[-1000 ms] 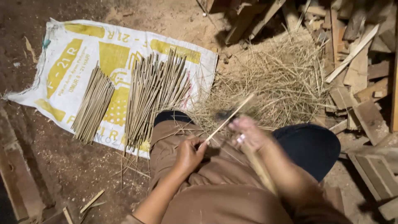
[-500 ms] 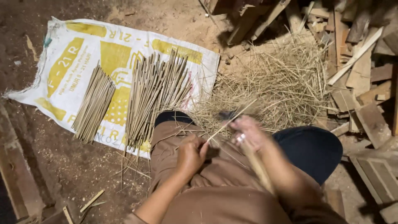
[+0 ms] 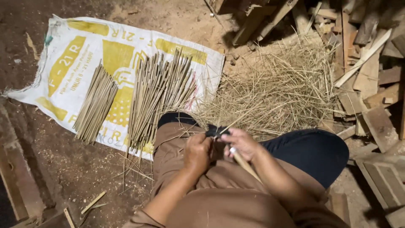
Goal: Stripping or cleaning individual reeds using a small handheld scraping tool
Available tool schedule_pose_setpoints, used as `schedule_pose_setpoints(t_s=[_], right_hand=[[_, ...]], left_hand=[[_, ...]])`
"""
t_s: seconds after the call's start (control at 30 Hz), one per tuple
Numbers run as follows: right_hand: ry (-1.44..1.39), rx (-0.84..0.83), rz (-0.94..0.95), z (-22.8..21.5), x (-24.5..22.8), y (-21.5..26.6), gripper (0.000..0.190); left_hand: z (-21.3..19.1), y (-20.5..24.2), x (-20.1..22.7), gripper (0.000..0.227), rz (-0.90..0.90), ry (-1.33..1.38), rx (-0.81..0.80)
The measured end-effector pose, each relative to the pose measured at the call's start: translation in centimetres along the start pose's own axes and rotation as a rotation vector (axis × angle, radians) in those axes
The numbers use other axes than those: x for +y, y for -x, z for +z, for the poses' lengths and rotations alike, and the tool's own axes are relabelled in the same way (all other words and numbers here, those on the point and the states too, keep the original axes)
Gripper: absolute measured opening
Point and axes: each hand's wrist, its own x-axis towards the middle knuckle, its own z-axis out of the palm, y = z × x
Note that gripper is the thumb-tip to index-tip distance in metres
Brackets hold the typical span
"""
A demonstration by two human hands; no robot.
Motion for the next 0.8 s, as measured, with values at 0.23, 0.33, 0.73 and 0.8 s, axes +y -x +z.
schedule_pose_setpoints(t_s=[0.23,0.33,0.73,0.8], right_hand=[[0.048,0.156,-0.267,-8.7,-5.7,-0.4,0.031],[0.052,0.147,-0.292,-8.1,-5.6,-1.2,0.018],[0.067,0.193,-0.279,-10.0,-5.7,-1.8,0.019],[0.076,0.204,-0.304,-8.7,-3.8,-2.1,0.019]], left_hand=[[-0.8,2.5,-2.7,0.012,-0.014,0.131,-0.063],[-0.1,2.5,-2.7,0.010,0.015,0.058,-0.021],[-1.2,2.7,-3.4,0.010,0.137,-0.074,0.073],[-1.0,2.2,-2.5,0.009,0.157,-0.101,0.101]])
